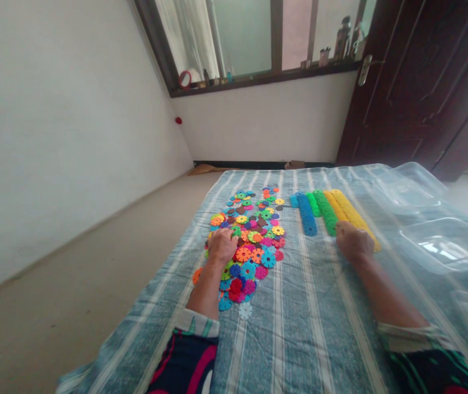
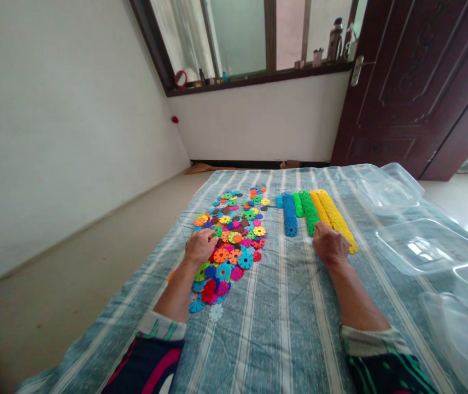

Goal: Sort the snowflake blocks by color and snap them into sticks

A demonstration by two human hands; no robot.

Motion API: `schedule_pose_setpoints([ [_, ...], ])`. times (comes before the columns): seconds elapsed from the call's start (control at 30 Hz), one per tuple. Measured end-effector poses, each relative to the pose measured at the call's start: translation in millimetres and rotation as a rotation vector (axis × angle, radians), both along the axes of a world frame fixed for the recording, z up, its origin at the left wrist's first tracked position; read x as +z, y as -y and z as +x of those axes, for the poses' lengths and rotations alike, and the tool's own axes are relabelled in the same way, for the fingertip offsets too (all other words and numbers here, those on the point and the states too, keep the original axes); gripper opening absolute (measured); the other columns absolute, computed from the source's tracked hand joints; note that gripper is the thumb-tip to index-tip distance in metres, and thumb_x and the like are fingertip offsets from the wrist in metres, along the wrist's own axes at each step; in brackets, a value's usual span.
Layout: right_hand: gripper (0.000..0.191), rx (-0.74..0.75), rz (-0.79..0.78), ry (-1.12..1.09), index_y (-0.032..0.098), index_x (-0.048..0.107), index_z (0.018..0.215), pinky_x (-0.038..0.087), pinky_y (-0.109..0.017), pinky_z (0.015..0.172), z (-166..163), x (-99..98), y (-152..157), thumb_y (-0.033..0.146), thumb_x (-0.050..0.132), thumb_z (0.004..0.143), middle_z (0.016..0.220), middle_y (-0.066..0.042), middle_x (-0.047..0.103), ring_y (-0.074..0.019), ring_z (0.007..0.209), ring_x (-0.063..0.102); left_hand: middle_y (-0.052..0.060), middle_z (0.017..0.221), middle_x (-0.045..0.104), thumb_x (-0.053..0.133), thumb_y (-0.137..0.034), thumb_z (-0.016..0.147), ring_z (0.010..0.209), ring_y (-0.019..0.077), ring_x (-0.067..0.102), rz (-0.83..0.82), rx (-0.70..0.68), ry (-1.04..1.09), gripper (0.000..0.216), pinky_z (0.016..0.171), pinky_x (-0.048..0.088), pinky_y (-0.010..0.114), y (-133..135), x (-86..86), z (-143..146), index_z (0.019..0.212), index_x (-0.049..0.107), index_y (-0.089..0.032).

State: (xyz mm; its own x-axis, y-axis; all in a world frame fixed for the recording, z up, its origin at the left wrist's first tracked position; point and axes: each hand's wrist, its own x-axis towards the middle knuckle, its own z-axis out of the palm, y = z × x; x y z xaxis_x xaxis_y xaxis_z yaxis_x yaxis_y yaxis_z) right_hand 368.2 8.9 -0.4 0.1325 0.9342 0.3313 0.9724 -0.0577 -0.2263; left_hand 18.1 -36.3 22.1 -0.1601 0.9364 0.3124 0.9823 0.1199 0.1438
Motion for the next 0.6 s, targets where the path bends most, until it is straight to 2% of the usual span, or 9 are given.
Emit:
schedule_pose_setpoints([
  [0.1, 0.034, -0.067, -0.057, -0.022, 0.021, 0.071, 0.102, 0.036, -0.025, 0.061, -4.4, 5.0, 2.5, 0.032, 0.04, 0.091, 0.08, -0.01, 0.069, -0.0192, 0.072, 0.063, 0.009, 0.105, 0.07, 0.055, -0.023, 0.079, 0.103, 0.0236, 0.062, 0.009, -0.004, 0.026, 0.022, 0.096, 0.045, 0.034, -1.6, -1.1, -1.8, 0.093, 0.07, -0.017],
  [0.23, 0.034, -0.065, -0.052, -0.037, 0.022, 0.07, 0.106, 0.035, -0.025, 0.061, -7.6, 8.9, 4.6, 0.033, 0.041, 0.092, 0.081, -0.009, 0.069, -0.0184, 0.073, 0.062, 0.009, 0.103, 0.07, 0.057, -0.022, 0.077, 0.101, 0.0232, 0.062, 0.023, 0.005, 0.089, 0.02, 0.095, 0.046, 0.034, -3.4, -4.1, -3.2, 0.091, 0.07, -0.017],
  [0.4, 0.035, -0.043, -0.047, -0.04, 0.023, 0.07, 0.104, 0.032, -0.025, 0.06, -9.8, 10.1, 6.4, 0.034, 0.039, 0.093, 0.081, -0.008, 0.069, -0.0177, 0.071, 0.061, 0.008, 0.114, 0.068, 0.056, -0.02, 0.074, 0.111, 0.0242, 0.059, 0.032, -0.042, 0.147, 0.027, 0.101, 0.043, 0.036, -6.9, -8.0, -5.7, 0.098, 0.07, -0.019],
  [0.6, 0.032, -0.023, -0.033, -0.073, 0.024, 0.072, 0.1, 0.031, -0.025, 0.06, -11.0, 9.0, 6.0, 0.032, 0.043, 0.09, 0.074, -0.006, 0.066, -0.0167, 0.068, 0.057, 0.007, 0.112, 0.068, 0.063, -0.021, 0.064, 0.112, 0.0256, 0.059, 0.042, -0.05, 0.318, 0.016, 0.1, 0.044, 0.038, -7.0, -6.5, -7.4, 0.079, 0.068, -0.02],
])
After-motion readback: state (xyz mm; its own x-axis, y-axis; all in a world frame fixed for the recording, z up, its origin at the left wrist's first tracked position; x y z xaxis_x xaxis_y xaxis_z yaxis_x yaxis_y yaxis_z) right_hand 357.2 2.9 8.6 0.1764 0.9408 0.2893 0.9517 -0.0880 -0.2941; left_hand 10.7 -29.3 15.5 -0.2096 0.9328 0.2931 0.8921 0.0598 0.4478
